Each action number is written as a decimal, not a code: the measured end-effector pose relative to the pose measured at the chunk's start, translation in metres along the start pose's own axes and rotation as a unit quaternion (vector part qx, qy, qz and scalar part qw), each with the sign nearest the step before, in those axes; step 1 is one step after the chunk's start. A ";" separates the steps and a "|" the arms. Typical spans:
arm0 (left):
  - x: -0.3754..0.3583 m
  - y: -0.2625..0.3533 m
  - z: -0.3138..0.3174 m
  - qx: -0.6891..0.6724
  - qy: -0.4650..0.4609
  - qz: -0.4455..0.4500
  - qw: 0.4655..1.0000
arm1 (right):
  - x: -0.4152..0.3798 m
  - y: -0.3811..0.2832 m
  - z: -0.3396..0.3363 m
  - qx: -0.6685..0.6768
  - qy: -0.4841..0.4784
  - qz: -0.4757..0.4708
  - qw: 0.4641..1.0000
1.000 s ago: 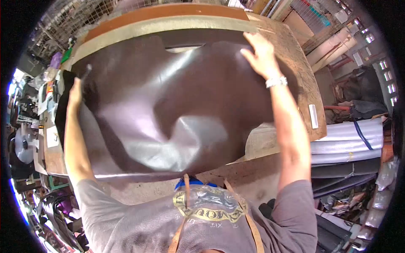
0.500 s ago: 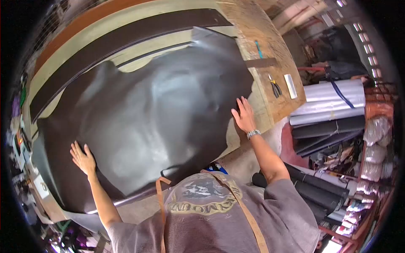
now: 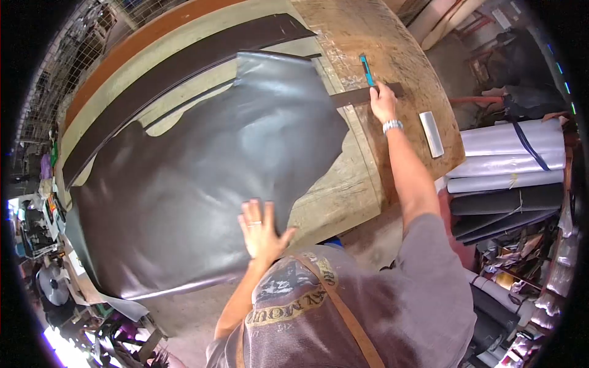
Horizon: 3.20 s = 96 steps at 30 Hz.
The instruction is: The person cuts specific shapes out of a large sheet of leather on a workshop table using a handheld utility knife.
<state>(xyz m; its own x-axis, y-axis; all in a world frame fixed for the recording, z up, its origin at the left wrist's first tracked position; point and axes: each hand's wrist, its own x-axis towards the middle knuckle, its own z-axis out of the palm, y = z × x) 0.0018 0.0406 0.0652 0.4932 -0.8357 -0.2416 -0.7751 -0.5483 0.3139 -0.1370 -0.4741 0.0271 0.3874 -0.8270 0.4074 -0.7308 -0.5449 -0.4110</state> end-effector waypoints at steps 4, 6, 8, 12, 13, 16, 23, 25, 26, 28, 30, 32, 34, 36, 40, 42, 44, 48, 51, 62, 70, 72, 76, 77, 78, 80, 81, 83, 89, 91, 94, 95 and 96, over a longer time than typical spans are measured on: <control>0.029 0.046 0.032 -0.028 0.050 0.098 0.994 | 0.054 0.035 0.009 -0.142 -0.132 0.008 0.981; 0.043 0.046 0.030 -0.028 0.066 0.083 0.994 | 0.069 0.033 0.015 -0.161 -0.186 0.041 0.968; 0.052 0.051 0.027 -0.027 0.090 0.069 0.993 | 0.078 0.043 0.033 -0.195 -0.209 0.038 0.958; 0.068 0.053 0.034 -0.030 0.151 0.070 0.986 | 0.076 0.051 0.051 -0.212 -0.072 -0.063 0.973; 0.071 0.053 0.033 -0.032 0.156 0.080 0.984 | 0.073 0.052 0.046 -0.151 -0.067 -0.132 0.977; 0.075 0.055 0.022 -0.009 0.165 0.095 0.982 | 0.052 0.027 0.012 0.006 -0.222 -0.194 0.956; 0.082 0.037 0.031 -0.019 0.156 0.159 0.975 | 0.062 0.023 -0.009 0.083 -0.366 -0.239 0.896; 0.086 0.042 0.015 -0.044 0.195 0.124 0.972 | 0.066 0.018 -0.009 0.079 -0.396 -0.244 0.882; 0.089 0.040 0.021 -0.033 0.205 0.131 0.969 | 0.068 0.016 -0.006 0.062 -0.399 -0.258 0.878; 0.089 0.037 0.035 -0.017 0.218 0.143 0.965 | 0.075 0.016 -0.005 0.067 -0.420 -0.256 0.868; 0.088 0.037 0.037 0.005 0.239 0.162 0.957 | 0.079 0.007 -0.007 0.050 -0.433 -0.240 0.868; 0.089 0.041 0.051 0.022 0.247 0.184 0.951 | 0.080 0.003 -0.011 0.037 -0.416 -0.261 0.870; 0.097 0.044 0.054 0.037 0.241 0.156 0.957 | 0.087 0.000 -0.010 0.037 -0.415 -0.273 0.867; 0.107 0.050 0.048 0.016 0.176 0.120 0.977 | 0.095 -0.001 -0.013 0.037 -0.450 -0.270 0.850; 0.107 0.081 0.006 -0.093 0.165 0.088 0.978 | 0.093 -0.010 -0.026 0.060 -0.462 -0.207 0.860; 0.125 0.091 0.008 -0.078 0.125 0.019 0.989 | 0.097 -0.038 -0.046 0.004 -0.473 -0.229 0.851; 0.134 0.094 0.030 -0.035 0.148 0.018 0.988 | 0.102 -0.038 -0.047 -0.057 -0.416 -0.288 0.861; 0.151 0.094 0.030 -0.023 0.136 0.066 0.988 | 0.119 -0.022 -0.025 -0.060 -0.384 -0.321 0.864; 0.145 0.092 0.040 -0.006 0.160 0.127 0.979 | 0.105 -0.021 -0.034 -0.077 -0.384 -0.302 0.869; 0.115 0.117 0.054 -0.106 0.122 0.165 0.973 | 0.132 -0.047 -0.030 -0.111 -0.356 -0.306 0.876; 0.158 0.136 0.062 -0.237 0.234 0.246 0.910 | 0.229 -0.126 -0.066 -0.110 -0.238 -0.365 0.894; 0.157 0.130 0.044 -0.321 0.202 0.244 0.892 | 0.259 -0.140 -0.076 -0.089 -0.187 -0.393 0.896; 0.122 0.094 0.038 -0.260 -0.026 0.317 0.912 | 0.322 -0.184 -0.102 -0.092 -0.156 -0.429 0.885; 0.116 0.080 0.056 -0.219 0.051 0.408 0.885 | 0.332 -0.199 -0.111 -0.098 -0.148 -0.426 0.887; 0.096 0.063 0.058 -0.226 0.147 0.363 0.892 | 0.341 -0.214 -0.124 -0.106 -0.139 -0.421 0.890; 0.046 -0.007 0.000 -0.207 0.193 0.269 0.921 | 0.376 -0.226 -0.143 -0.102 -0.103 -0.452 0.880; 0.024 -0.052 -0.018 -0.155 0.261 0.157 0.940 | 0.398 -0.230 -0.158 -0.120 -0.105 -0.449 0.879; -0.008 -0.163 -0.079 -0.062 0.240 -0.114 0.962 | 0.440 -0.233 -0.197 -0.133 -0.062 -0.468 0.872; -0.071 -0.546 -0.124 0.015 0.373 -0.461 0.805 | 0.515 -0.216 -0.400 -0.059 -0.009 -0.391 0.919; -0.077 -0.623 -0.135 0.037 0.338 -0.487 0.805 | 0.434 -0.286 -0.428 -0.130 0.046 -0.315 0.939; -0.070 -0.697 -0.157 0.039 0.339 -0.506 0.792 | 0.373 -0.350 -0.441 -0.181 0.063 -0.265 0.945; -0.069 -0.730 -0.152 0.116 0.228 -0.518 0.816 | 0.362 -0.365 -0.441 -0.193 0.066 -0.253 0.946; -0.067 -0.761 -0.148 0.191 0.115 -0.521 0.824 | 0.351 -0.380 -0.441 -0.208 0.067 -0.244 0.945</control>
<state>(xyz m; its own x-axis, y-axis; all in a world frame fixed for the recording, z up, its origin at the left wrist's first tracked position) 0.6175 0.5093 -0.0215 0.9973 0.0734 -0.0031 0.0697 -0.9582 -0.2774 0.0290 -0.4962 0.6856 0.6811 -0.4505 0.5772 -0.6516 -0.7324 0.1972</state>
